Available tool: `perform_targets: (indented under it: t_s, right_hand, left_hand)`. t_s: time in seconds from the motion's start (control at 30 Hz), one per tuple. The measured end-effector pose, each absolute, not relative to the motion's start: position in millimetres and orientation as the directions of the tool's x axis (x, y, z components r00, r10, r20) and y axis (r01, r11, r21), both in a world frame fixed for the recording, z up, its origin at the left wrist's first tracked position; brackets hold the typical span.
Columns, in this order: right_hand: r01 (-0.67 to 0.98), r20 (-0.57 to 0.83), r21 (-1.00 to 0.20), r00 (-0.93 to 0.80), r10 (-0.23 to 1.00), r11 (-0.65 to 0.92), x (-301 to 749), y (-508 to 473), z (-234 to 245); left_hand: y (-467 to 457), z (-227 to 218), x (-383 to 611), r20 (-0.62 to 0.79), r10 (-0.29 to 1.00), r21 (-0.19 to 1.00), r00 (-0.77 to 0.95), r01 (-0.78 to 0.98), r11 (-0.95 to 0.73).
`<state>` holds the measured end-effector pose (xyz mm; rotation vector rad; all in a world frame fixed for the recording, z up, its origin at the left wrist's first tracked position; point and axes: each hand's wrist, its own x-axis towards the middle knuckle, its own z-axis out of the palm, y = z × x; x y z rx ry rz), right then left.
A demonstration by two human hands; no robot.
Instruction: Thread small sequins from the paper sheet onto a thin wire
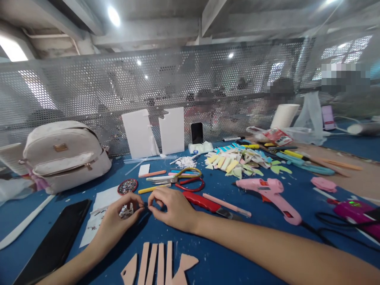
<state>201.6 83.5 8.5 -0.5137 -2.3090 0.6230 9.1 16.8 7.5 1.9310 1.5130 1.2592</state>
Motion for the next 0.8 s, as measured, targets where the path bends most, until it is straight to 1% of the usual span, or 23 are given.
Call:
perform_targets:
  t_s: [0.17, 0.33, 0.8]
  right_hand:
    - [0.192, 0.502, -0.567, -0.691, 0.52, 0.801, 201.6, 84.2, 8.1]
    - [0.196, 0.5, -0.576, -0.683, 0.532, 0.793, 201.7, 84.0, 8.0]
    - [0.201, 0.502, -0.566, -0.685, 0.528, 0.8, 201.3, 84.9, 6.8]
  left_hand:
    - [16.8, 8.5, 12.7, 0.41, 0.912, 0.747, 0.032, 0.562, -0.356]
    - [16.7, 6.3, 16.2, 0.4, 0.916, 0.753, 0.007, 0.567, -0.333]
    - [17.3, 5.6, 17.2, 0.362, 0.932, 0.785, -0.003, 0.54, -0.303]
